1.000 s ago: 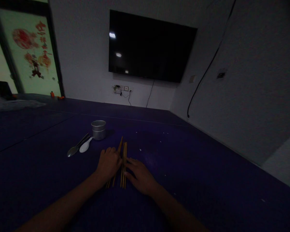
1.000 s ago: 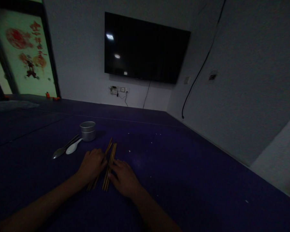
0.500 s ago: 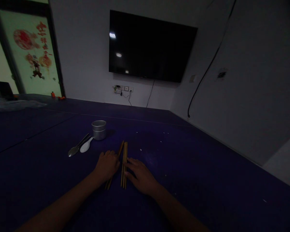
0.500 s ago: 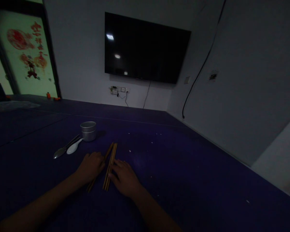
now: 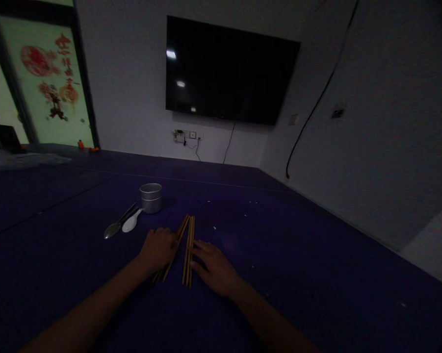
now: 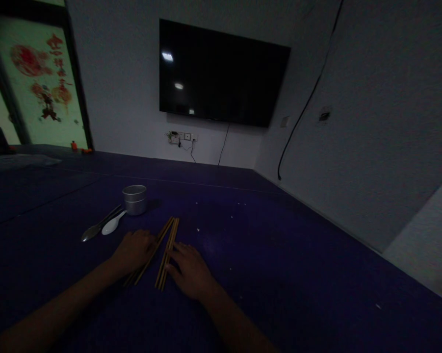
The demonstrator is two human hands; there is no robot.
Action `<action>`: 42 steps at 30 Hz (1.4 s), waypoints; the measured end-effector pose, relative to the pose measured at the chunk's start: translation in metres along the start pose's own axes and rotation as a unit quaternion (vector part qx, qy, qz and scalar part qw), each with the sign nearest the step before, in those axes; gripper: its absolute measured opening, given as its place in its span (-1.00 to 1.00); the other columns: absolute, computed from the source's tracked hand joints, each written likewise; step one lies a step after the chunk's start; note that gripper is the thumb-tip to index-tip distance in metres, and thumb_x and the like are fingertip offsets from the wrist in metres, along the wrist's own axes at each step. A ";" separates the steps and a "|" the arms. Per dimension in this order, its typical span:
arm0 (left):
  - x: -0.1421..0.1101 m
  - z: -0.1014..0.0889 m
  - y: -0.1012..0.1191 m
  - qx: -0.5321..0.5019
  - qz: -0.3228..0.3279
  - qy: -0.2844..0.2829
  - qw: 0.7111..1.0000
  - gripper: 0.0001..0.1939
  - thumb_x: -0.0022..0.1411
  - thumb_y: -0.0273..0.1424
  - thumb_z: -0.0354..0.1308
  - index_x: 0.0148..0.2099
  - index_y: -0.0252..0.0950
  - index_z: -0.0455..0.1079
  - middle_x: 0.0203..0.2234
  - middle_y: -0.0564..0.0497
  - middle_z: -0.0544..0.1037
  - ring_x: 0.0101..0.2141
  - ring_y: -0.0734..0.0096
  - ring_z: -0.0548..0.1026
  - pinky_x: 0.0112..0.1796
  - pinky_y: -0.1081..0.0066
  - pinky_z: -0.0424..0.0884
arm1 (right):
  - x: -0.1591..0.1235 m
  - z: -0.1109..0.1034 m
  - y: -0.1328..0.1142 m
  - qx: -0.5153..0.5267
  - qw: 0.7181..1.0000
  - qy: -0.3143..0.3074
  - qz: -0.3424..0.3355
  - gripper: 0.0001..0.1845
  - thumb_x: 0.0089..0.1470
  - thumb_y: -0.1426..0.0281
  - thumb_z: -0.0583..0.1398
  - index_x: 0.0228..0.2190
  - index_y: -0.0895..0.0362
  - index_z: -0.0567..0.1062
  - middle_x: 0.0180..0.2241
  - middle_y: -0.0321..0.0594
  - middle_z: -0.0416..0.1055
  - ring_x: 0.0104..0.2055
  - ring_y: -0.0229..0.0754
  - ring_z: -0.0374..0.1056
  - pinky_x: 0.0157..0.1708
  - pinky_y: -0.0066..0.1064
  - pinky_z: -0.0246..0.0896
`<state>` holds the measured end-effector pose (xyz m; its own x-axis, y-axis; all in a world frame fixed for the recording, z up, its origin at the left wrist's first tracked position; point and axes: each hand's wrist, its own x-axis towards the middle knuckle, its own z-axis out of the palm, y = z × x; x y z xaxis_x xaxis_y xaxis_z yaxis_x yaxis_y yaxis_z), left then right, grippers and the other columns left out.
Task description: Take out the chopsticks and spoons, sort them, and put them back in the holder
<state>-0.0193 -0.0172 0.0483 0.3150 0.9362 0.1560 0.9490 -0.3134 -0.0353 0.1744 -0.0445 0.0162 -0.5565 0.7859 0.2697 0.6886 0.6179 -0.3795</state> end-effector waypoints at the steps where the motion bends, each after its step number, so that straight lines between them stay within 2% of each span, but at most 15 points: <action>1: 0.000 0.000 0.000 -0.001 -0.001 -0.001 1.000 -0.64 0.29 -0.35 -0.17 -0.23 -0.31 0.46 -0.25 -0.20 0.54 -0.17 0.10 0.47 -0.16 0.14 0.29 | 0.000 0.001 0.000 0.000 1.000 0.002 -0.001 -0.54 0.25 0.21 -0.01 0.12 0.08 0.31 0.19 -0.08 0.18 0.24 -0.06 0.06 0.19 -0.09 -0.06; 5: 0.001 0.001 0.000 -0.014 -0.024 0.001 1.000 -0.60 0.31 -0.32 -0.20 -0.24 -0.31 0.46 -0.23 -0.19 0.55 -0.16 0.14 0.47 -0.15 0.19 0.30 | -0.001 0.003 0.002 -0.001 1.000 0.003 0.000 -0.53 0.25 0.20 -0.01 0.13 0.06 0.29 0.19 -0.08 0.18 0.24 -0.05 0.06 0.19 -0.07 -0.05; 9: 0.001 0.004 -0.001 -0.013 -0.048 0.006 0.999 -0.58 0.32 -0.28 -0.21 -0.24 -0.33 0.46 -0.23 -0.23 0.55 -0.17 0.09 0.47 -0.15 0.15 0.30 | 0.000 0.004 0.003 -0.005 1.000 0.000 0.001 -0.53 0.25 0.20 -0.01 0.13 0.04 0.28 0.20 -0.10 0.16 0.24 -0.04 0.05 0.19 -0.06 -0.06; 15: 0.001 0.010 0.003 -0.028 -0.020 0.015 0.999 -0.63 0.31 -0.33 -0.21 -0.19 -0.31 0.43 -0.21 -0.19 0.54 -0.15 0.13 0.45 -0.12 0.15 0.27 | 0.001 0.002 0.002 -0.006 1.000 -0.009 -0.005 -0.53 0.24 0.20 -0.01 0.13 0.07 0.28 0.22 -0.10 0.13 0.25 -0.03 0.02 0.19 -0.06 -0.07; 23: 0.000 0.017 0.011 -0.026 0.023 0.029 0.999 -0.63 0.33 -0.36 -0.23 -0.18 -0.33 0.40 -0.19 -0.19 0.51 -0.14 0.12 0.44 -0.15 0.15 0.27 | 0.001 0.002 0.003 -0.003 1.000 -0.016 -0.010 -0.52 0.24 0.21 -0.01 0.17 -0.01 0.22 0.24 -0.16 0.08 0.27 -0.02 -0.01 0.19 -0.03 -0.06; 32: 0.003 0.022 0.013 -0.057 -0.003 0.035 0.998 -0.64 0.32 -0.33 -0.20 -0.21 -0.32 0.42 -0.25 -0.17 0.53 -0.16 0.10 0.45 -0.15 0.14 0.27 | 0.000 0.001 0.003 -0.002 1.000 -0.017 -0.012 -0.50 0.25 0.20 -0.01 0.18 0.03 0.20 0.24 -0.16 0.09 0.27 -0.04 -0.02 0.20 -0.05 -0.09; 42: 0.007 0.023 0.016 -0.040 -0.035 0.051 0.997 -0.63 0.33 -0.35 -0.21 -0.22 -0.34 0.42 -0.23 -0.18 0.52 -0.17 0.12 0.44 -0.18 0.17 0.26 | 0.007 0.003 0.007 -0.006 0.999 -0.039 0.002 -0.50 0.26 0.18 -0.03 0.19 0.01 0.18 0.25 -0.18 0.06 0.30 -0.02 -0.12 0.21 -0.01 -0.14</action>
<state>-0.0015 -0.0118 0.0261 0.2417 0.9364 0.2545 0.9627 -0.2642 0.0578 0.1741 -0.0352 0.0132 -0.5881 0.7841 0.1985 0.6956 0.6155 -0.3704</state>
